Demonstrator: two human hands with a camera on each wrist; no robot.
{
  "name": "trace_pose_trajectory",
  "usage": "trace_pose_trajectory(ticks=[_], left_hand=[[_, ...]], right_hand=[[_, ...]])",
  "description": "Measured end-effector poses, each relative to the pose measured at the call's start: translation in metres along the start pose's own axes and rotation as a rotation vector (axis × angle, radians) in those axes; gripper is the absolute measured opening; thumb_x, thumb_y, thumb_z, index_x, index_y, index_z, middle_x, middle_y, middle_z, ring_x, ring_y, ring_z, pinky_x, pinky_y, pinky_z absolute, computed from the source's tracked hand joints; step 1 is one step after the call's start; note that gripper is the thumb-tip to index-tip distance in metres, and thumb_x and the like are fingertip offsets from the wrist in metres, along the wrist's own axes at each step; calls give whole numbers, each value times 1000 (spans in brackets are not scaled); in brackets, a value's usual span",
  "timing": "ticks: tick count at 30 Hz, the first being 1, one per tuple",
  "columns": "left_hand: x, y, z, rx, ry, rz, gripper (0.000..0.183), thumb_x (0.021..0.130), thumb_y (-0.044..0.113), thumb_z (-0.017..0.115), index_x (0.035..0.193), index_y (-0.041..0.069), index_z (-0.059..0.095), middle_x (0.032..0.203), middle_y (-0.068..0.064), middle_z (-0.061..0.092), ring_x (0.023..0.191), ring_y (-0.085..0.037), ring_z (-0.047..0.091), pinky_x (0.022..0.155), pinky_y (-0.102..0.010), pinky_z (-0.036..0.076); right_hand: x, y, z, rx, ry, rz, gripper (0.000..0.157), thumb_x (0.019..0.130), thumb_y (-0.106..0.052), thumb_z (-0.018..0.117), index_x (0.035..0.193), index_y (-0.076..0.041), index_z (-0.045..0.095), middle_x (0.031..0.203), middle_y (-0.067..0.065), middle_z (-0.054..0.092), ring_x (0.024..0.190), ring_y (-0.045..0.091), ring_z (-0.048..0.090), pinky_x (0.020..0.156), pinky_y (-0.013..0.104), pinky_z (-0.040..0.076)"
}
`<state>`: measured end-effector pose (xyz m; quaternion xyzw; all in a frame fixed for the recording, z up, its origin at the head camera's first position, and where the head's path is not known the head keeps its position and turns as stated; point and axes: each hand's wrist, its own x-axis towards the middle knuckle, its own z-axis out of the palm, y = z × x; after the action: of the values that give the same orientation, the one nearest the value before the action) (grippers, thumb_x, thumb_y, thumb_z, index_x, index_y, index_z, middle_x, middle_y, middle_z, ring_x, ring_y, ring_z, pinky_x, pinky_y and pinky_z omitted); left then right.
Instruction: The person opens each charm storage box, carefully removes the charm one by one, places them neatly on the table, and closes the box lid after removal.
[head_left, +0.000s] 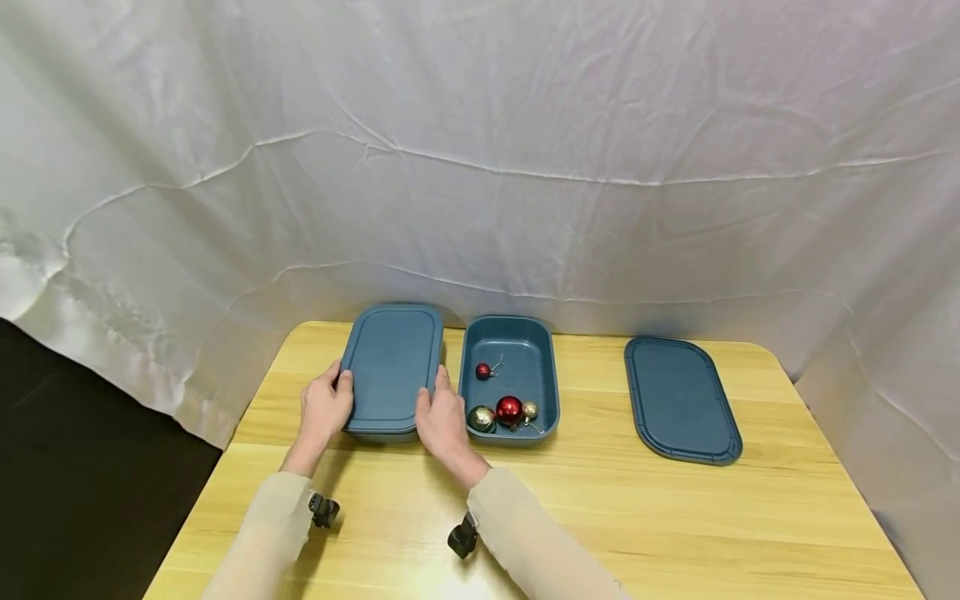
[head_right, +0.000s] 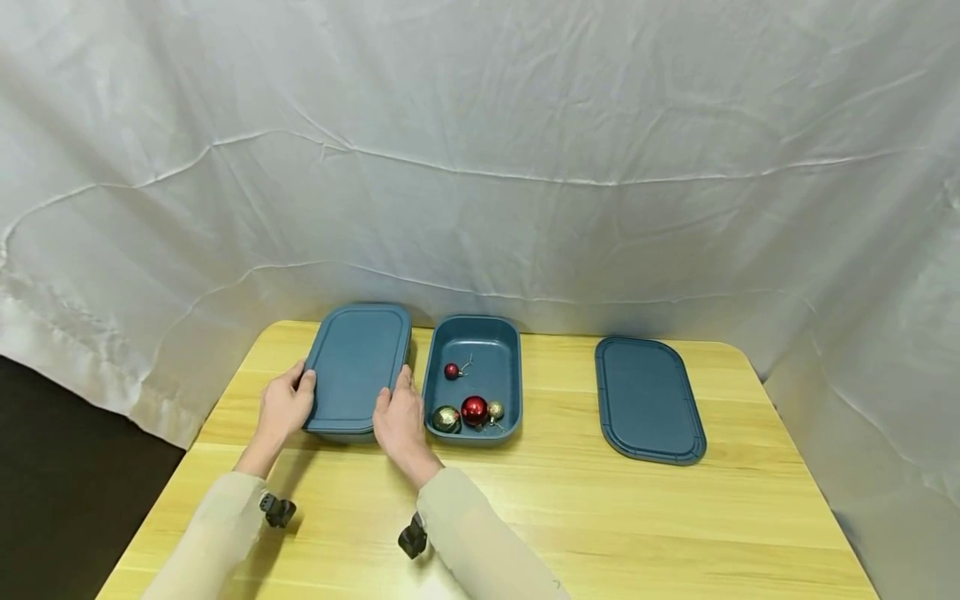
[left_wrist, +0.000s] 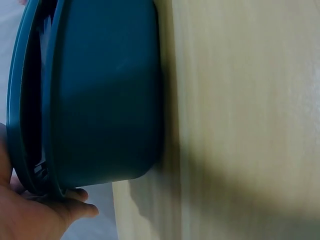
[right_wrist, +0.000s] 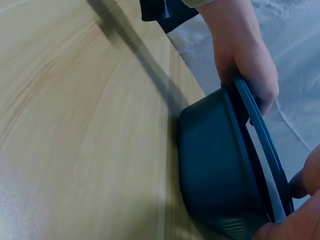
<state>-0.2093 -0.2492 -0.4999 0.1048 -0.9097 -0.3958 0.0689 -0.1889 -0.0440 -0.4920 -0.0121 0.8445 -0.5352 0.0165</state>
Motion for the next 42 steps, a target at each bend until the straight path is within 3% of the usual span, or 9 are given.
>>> trace_pose_trajectory(ticks=[3,7,9,12,21,28,35,39,42], left_hand=[[0,3,0,2,2,8,56,112,29,42,160,-1,41,161,-24,44,151,-44,41,126,-54,33],[0,6,0,-1,7,20,55,112,29,43,159,0,42,160,-22,46,151,-43,42,126,-54,34],[0,8,1,-3,8,21,55,112,30,44,159,1,43,160,-21,47,150,-43,43,126,-54,34],[-1,11,1,8,11,30,55,112,29,43,159,0,43,159,-22,48,149,-43,44,125,-55,35],[-3,23,1,15,27,51,55,112,29,43,159,0,43,158,-24,49,148,-43,46,123,-56,38],[-3,33,3,13,23,92,53,112,26,43,158,-1,45,156,-25,51,147,-44,48,122,-56,39],[-4,37,7,12,2,114,51,113,26,42,156,0,49,153,-24,55,145,-43,50,121,-55,40],[-6,43,10,-19,-14,124,51,113,27,43,156,1,48,123,-27,73,137,-44,58,119,-56,43],[-7,49,13,-42,-18,141,50,113,26,46,156,2,50,97,-26,72,130,-44,63,115,-57,46]], right_hand=[[1,-2,-3,0,9,-6,62,111,-18,48,164,6,27,163,28,42,145,39,51,125,49,37],[3,-2,-7,-11,25,-17,61,110,-18,49,163,6,28,103,25,72,86,36,72,109,46,53],[3,-2,-10,-10,18,-18,62,111,-18,49,164,5,27,74,13,63,54,28,54,96,43,57],[5,-2,-13,-10,11,-21,62,111,-19,48,164,5,26,59,0,50,43,12,35,82,39,55],[6,-1,-23,14,-3,-12,63,111,-20,48,165,2,26,52,-6,39,42,9,32,56,26,39],[9,2,-31,26,20,8,62,111,-20,48,165,1,27,54,-3,46,44,11,32,73,33,48],[9,4,-42,34,69,-7,60,110,-19,50,164,2,32,61,8,57,45,12,34,74,38,51],[9,7,-49,32,117,-25,58,108,-16,52,161,5,37,110,27,73,85,30,70,105,47,54],[10,11,-55,20,155,-28,57,107,-15,53,158,7,41,149,30,58,134,42,60,115,53,48]])
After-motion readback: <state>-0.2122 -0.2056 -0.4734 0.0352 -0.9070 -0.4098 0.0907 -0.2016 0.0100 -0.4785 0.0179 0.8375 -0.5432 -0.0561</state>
